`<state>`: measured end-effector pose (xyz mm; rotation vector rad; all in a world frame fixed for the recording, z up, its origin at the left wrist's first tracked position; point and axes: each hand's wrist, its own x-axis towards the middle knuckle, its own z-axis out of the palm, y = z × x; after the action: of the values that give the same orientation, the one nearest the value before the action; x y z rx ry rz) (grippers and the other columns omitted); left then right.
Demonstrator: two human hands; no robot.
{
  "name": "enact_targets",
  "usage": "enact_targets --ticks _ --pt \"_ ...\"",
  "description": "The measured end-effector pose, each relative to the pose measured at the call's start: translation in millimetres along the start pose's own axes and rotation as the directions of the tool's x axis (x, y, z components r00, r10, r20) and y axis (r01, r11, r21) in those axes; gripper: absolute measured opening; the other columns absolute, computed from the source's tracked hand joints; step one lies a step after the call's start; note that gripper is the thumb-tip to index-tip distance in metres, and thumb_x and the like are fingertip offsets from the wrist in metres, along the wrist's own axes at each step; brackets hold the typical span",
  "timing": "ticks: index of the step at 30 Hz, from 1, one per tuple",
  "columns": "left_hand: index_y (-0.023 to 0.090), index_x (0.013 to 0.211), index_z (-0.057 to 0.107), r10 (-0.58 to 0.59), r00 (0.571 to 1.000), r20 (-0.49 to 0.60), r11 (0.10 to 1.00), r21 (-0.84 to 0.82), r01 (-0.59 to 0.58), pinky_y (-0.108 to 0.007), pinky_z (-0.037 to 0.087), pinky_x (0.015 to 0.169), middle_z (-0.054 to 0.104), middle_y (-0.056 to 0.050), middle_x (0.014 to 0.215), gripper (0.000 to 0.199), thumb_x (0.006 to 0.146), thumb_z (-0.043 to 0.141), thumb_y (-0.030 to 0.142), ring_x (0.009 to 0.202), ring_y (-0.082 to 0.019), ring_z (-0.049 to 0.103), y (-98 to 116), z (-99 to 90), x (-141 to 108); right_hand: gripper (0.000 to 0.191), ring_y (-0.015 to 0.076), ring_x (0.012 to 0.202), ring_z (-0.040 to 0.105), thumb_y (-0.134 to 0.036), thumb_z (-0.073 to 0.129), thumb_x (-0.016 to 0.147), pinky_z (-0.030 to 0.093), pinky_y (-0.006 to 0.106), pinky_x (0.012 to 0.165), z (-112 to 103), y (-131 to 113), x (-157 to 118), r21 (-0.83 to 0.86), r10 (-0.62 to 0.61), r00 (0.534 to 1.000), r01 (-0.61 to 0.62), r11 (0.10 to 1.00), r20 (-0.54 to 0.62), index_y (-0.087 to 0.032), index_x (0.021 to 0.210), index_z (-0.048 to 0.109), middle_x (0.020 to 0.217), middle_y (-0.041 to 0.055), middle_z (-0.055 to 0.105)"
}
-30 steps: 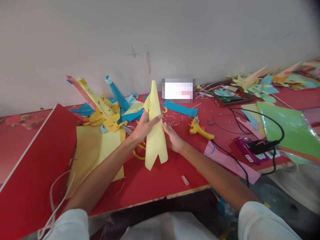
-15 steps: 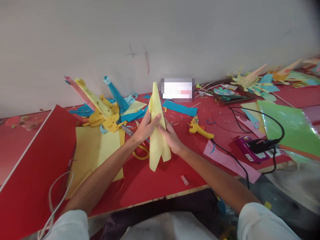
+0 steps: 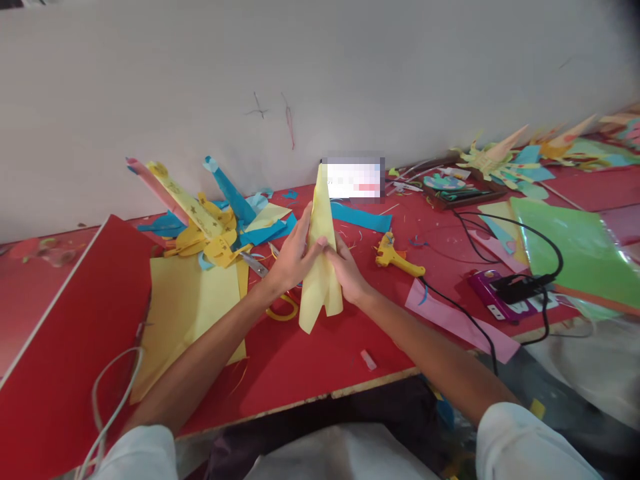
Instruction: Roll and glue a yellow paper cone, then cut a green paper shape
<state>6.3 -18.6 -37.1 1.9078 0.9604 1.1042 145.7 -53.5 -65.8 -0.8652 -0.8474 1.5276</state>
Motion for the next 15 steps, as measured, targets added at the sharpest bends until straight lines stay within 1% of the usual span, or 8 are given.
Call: enact_targets --ticks 3,5,8,10,13,15 --pt "0.025 0.16 0.048 0.014 0.999 0.039 0.996 0.083 -0.017 -0.052 0.029 0.131 0.049 -0.014 0.166 0.065 0.099 0.064 0.042 0.161 -0.035 0.034 -2.6 -3.9 0.5 0.057 0.0257 0.092 0.075 -0.058 0.077 0.086 0.065 0.043 0.081 -3.2 -1.4 2.8 -0.024 -0.005 1.0 0.005 1.0 -0.006 -0.034 0.135 0.059 0.111 0.0021 0.077" --pt "0.026 0.162 0.046 0.022 0.999 0.05 0.99 0.141 -0.029 -0.053 0.031 0.13 0.045 -0.014 0.169 0.065 0.101 0.061 0.045 0.16 -0.035 0.036 -4.1 -5.8 0.5 0.054 0.0252 0.091 0.075 -0.058 0.076 0.086 0.065 0.042 0.08 -5.5 -1.4 4.5 -0.042 -0.001 1.0 0.001 0.999 -0.004 -0.034 0.132 0.06 0.11 0.0023 0.077" --pt "0.026 0.163 0.045 0.024 0.999 0.036 0.97 0.24 -0.032 -0.055 0.034 0.127 0.049 -0.016 0.166 0.066 0.102 0.059 0.046 0.154 -0.036 0.045 -5.5 -6.4 -0.3 0.052 0.0249 0.091 0.076 -0.059 0.077 0.086 0.064 0.042 0.079 -7.5 0.5 6.5 -0.048 0.009 1.0 -0.009 0.999 0.0 -0.034 0.129 0.061 0.11 0.0026 0.077" --pt "0.025 0.162 0.045 0.046 0.999 0.024 0.944 0.325 -0.052 -0.056 0.035 0.125 0.052 -0.017 0.163 0.064 0.103 0.059 0.045 0.151 -0.037 0.048 -5.0 -5.7 -1.6 0.053 0.0248 0.091 0.076 -0.058 0.078 0.084 0.064 0.041 0.079 -7.7 2.2 7.3 -0.039 0.004 1.0 -0.004 0.999 -0.006 -0.034 0.128 0.062 0.111 0.0022 0.077" --pt "0.024 0.157 0.051 0.125 0.992 0.012 0.894 0.432 -0.118 -0.054 0.038 0.122 0.055 -0.018 0.159 0.056 0.104 0.056 0.04 0.146 -0.035 0.052 -0.7 -4.8 -3.7 0.056 0.0252 0.092 0.076 -0.057 0.079 0.083 0.064 0.041 0.079 -7.6 3.1 7.6 -0.018 0.013 1.0 -0.013 1.0 -0.013 -0.034 0.13 0.061 0.111 0.0017 0.078" --pt "0.022 0.148 0.06 0.184 0.982 -0.037 0.882 0.448 -0.148 -0.05 0.042 0.118 0.06 -0.018 0.151 0.046 0.105 0.054 0.037 0.14 -0.033 0.057 3.3 -6.0 -3.8 0.055 0.0249 0.09 0.075 -0.057 0.081 0.082 0.064 0.04 0.078 -8.0 2.3 7.0 0.002 0.029 0.999 -0.029 1.0 -0.019 -0.033 0.128 0.061 0.107 0.0012 0.077"
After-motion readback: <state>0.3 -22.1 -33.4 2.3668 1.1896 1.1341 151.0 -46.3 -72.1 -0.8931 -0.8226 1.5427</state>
